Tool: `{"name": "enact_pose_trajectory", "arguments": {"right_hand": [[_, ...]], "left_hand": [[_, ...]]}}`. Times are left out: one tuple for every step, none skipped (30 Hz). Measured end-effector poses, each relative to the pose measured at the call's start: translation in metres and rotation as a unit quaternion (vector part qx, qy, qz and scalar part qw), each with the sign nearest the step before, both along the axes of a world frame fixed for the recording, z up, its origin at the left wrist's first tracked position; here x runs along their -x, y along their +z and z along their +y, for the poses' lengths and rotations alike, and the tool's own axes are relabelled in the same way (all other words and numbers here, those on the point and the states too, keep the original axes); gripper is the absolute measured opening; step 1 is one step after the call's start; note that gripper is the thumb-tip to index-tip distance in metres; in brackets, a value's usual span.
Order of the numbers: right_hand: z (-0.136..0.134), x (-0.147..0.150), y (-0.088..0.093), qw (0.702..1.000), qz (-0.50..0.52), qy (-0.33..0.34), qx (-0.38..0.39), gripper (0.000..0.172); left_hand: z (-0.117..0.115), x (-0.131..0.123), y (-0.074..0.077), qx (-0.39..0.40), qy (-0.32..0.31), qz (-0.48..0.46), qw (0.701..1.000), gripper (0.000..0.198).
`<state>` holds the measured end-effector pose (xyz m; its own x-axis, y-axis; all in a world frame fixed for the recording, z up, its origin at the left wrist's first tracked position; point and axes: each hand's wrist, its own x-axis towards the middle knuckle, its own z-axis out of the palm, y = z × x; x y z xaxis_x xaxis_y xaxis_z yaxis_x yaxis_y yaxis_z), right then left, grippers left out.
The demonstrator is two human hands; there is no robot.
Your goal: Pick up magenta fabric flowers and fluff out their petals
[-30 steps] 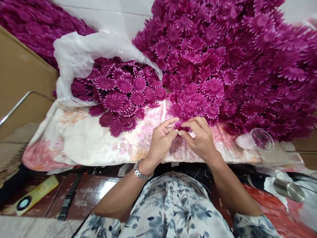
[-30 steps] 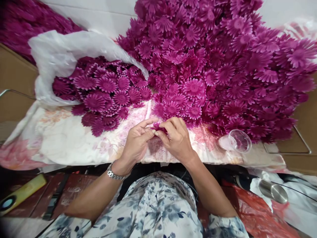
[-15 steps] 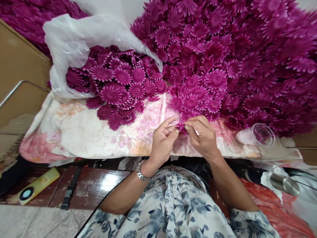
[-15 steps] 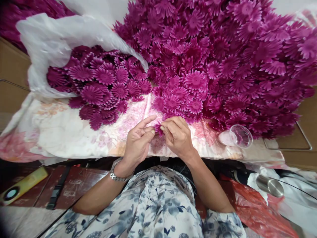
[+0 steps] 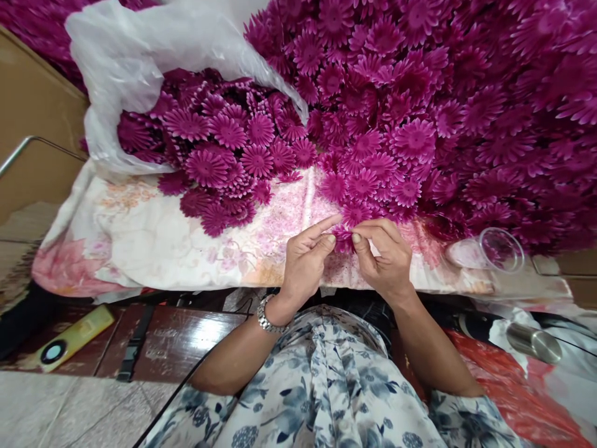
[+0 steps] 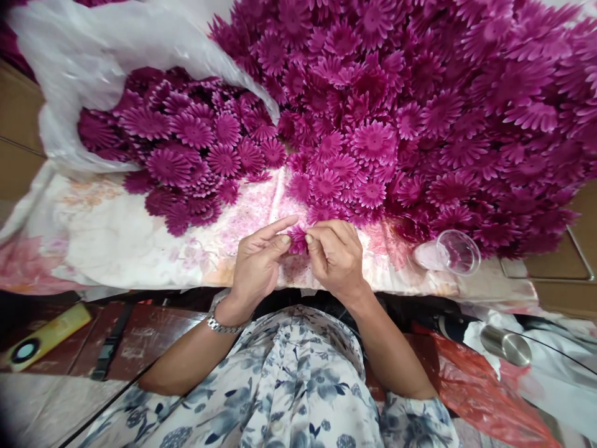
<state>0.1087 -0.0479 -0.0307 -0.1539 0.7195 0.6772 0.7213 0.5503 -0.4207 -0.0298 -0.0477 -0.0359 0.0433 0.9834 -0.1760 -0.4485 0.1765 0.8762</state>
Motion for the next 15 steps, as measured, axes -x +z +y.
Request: {"name": "enact_pose_trajectory", "arguments": {"right_hand": [[-0.001, 0.000, 0.000, 1.000, 0.011, -0.007, 0.002, 0.008], [-0.001, 0.000, 0.001, 1.000, 0.021, -0.014, 0.002, 0.008], [-0.001, -0.001, 0.001, 0.999, 0.031, -0.021, 0.003, 0.008], [-0.001, -0.002, 0.001, 0.999, 0.041, -0.027, 0.001, 0.008], [-0.001, -0.004, 0.001, 0.998, 0.053, -0.033, 0.003, 0.009], [0.000, -0.007, 0.002, 0.997, 0.070, -0.041, 0.005, 0.010], [0.001, -0.010, 0.002, 0.994, 0.093, -0.053, 0.007, 0.011], [0.002, -0.014, 0.002, 0.991, 0.119, -0.069, 0.011, 0.012], [0.003, -0.018, 0.003, 0.986, 0.144, -0.085, 0.015, 0.013], [0.004, -0.021, 0.003, 0.981, 0.167, -0.098, 0.023, 0.014], [0.005, -0.024, 0.003, 0.976, 0.186, -0.103, 0.038, 0.014], [0.005, -0.025, 0.004, 0.972, 0.203, -0.098, 0.059, 0.014], [0.006, -0.026, 0.004, 0.968, 0.219, -0.085, 0.087, 0.014], [0.006, -0.025, 0.003, 0.963, 0.236, -0.067, 0.115, 0.014], [0.006, -0.024, 0.003, 0.956, 0.254, -0.049, 0.139, 0.015]], "left_hand": [[0.000, 0.000, 0.000, -0.002, 0.000, 0.003, 1.000, 0.029], [-0.001, 0.000, -0.001, -0.007, 0.003, 0.009, 1.000, 0.030], [-0.001, 0.001, -0.001, -0.015, 0.008, 0.017, 1.000, 0.030], [-0.001, 0.001, -0.002, -0.024, 0.016, 0.027, 0.999, 0.031], [0.000, 0.002, -0.003, -0.036, 0.030, 0.040, 0.998, 0.031], [0.000, 0.004, -0.004, -0.049, 0.049, 0.056, 0.996, 0.031], [0.001, 0.005, -0.004, -0.062, 0.071, 0.073, 0.993, 0.030], [0.002, 0.007, -0.005, -0.074, 0.092, 0.090, 0.989, 0.029], [0.003, 0.009, -0.005, -0.084, 0.111, 0.106, 0.985, 0.028], [0.004, 0.011, -0.005, -0.092, 0.122, 0.124, 0.980, 0.025], [0.005, 0.013, -0.005, -0.097, 0.124, 0.143, 0.977, 0.023], [0.005, 0.014, -0.004, -0.100, 0.118, 0.162, 0.975, 0.021], [0.005, 0.014, -0.002, -0.101, 0.105, 0.181, 0.973, 0.021], [0.005, 0.014, 0.000, -0.099, 0.089, 0.199, 0.971, 0.022], [0.006, 0.012, 0.003, -0.097, 0.069, 0.214, 0.970, 0.023]]}}
